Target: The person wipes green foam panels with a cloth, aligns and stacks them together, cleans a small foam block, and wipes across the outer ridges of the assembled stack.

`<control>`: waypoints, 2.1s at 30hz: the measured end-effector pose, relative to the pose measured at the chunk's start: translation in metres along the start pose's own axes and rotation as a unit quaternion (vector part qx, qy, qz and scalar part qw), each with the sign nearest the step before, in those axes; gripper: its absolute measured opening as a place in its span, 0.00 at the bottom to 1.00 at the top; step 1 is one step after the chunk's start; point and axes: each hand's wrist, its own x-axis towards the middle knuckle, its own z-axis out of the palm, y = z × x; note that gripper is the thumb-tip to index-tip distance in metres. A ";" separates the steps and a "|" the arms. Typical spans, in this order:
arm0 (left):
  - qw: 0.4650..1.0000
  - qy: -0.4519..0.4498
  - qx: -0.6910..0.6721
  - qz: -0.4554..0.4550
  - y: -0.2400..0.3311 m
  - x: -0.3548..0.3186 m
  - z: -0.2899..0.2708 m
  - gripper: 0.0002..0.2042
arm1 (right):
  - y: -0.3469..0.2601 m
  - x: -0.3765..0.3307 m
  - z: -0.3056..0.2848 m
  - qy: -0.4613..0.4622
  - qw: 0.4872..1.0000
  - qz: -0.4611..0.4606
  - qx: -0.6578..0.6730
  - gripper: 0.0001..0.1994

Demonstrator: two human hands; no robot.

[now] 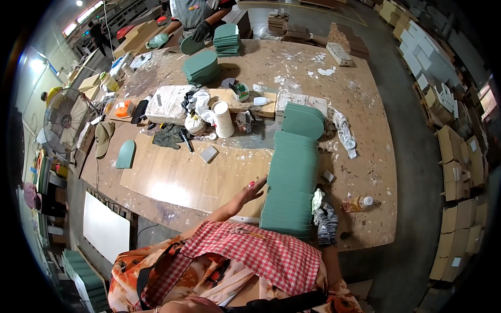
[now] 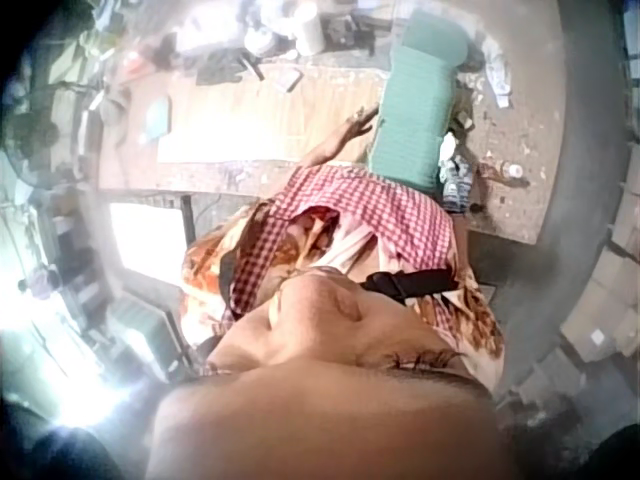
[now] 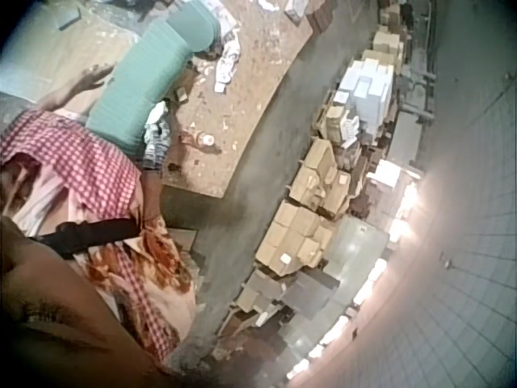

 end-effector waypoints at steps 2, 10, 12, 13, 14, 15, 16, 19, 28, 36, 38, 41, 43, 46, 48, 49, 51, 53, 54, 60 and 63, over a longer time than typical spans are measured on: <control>1.000 -0.003 -0.004 -0.010 0.007 0.003 0.003 0.35 | 0.034 0.013 -0.002 0.048 0.997 -0.034 0.047 0.09; 1.000 0.005 -0.012 -0.002 0.007 -0.004 0.006 0.32 | 0.057 0.037 0.003 0.085 0.978 -0.184 -0.048 0.08; 1.000 -0.002 -0.018 0.004 0.005 -0.002 0.006 0.32 | 0.053 0.040 0.002 0.088 0.957 -0.262 -0.087 0.08; 1.000 -0.006 -0.021 0.002 0.003 -0.001 0.006 0.32 | 0.050 0.040 0.001 0.085 0.940 -0.312 -0.110 0.08; 1.000 -0.004 -0.023 0.007 0.002 -0.001 0.006 0.32 | 0.048 0.039 0.000 0.078 0.915 -0.371 -0.140 0.08; 1.000 -0.008 -0.027 0.010 0.001 0.001 0.005 0.32 | 0.044 0.036 -0.001 0.071 0.882 -0.435 -0.166 0.08; 0.999 -0.024 -0.033 0.005 0.003 0.004 0.002 0.32 | 0.041 0.033 0.000 0.060 0.844 -0.495 -0.195 0.08; 0.996 0.080 0.031 -0.038 0.009 -0.003 -0.009 0.28 | -0.041 -0.023 0.056 -0.133 0.918 -0.344 -0.147 0.09; 0.947 0.077 0.309 0.037 0.096 -0.003 -0.003 0.25 | -0.102 -0.018 0.169 -0.257 0.931 -0.242 -0.088 0.10; 0.953 0.140 0.264 -0.046 0.062 -0.030 -0.035 0.18 | -0.105 -0.014 0.161 -0.329 0.903 -0.208 -0.183 0.11; 0.941 0.166 0.285 -0.070 0.071 -0.031 -0.039 0.18 | -0.108 -0.008 0.147 -0.301 0.920 -0.237 -0.080 0.09; 0.924 0.092 0.353 -0.114 0.069 -0.035 -0.049 0.23 | -0.113 0.009 0.134 -0.228 0.931 -0.275 -0.075 0.07; 0.878 0.032 0.473 -0.067 0.051 -0.043 -0.051 0.29 | -0.122 0.020 0.128 -0.198 0.936 -0.286 -0.057 0.08; 0.848 0.017 0.523 -0.084 0.045 -0.039 -0.036 0.25 | -0.122 0.053 0.112 -0.157 0.945 -0.284 -0.034 0.10; 0.849 0.025 0.520 -0.085 0.044 -0.036 -0.041 0.24 | -0.131 0.072 0.108 -0.153 0.954 -0.258 -0.020 0.12; 0.851 0.036 0.518 -0.085 0.047 -0.032 -0.043 0.22 | -0.136 0.077 0.109 -0.109 0.926 -0.335 -0.137 0.14; 0.886 0.065 0.454 -0.067 0.062 -0.012 -0.038 0.19 | -0.131 0.087 0.109 -0.057 0.873 -0.346 -0.339 0.25; 0.900 0.088 0.426 0.001 0.074 0.013 -0.043 0.17 | -0.122 0.076 0.122 0.001 0.801 -0.376 -0.466 0.28; 0.899 0.091 0.427 0.036 0.079 0.028 -0.052 0.16 | -0.119 0.072 0.127 0.055 0.708 -0.399 -0.580 0.31; 0.857 0.118 0.479 0.150 0.120 0.156 -0.065 0.18 | -0.118 0.071 0.124 0.034 0.743 -0.378 -0.551 0.34; 0.792 0.118 0.566 0.197 0.108 0.221 -0.078 0.25 | -0.115 0.067 0.126 0.023 0.754 -0.389 -0.529 0.34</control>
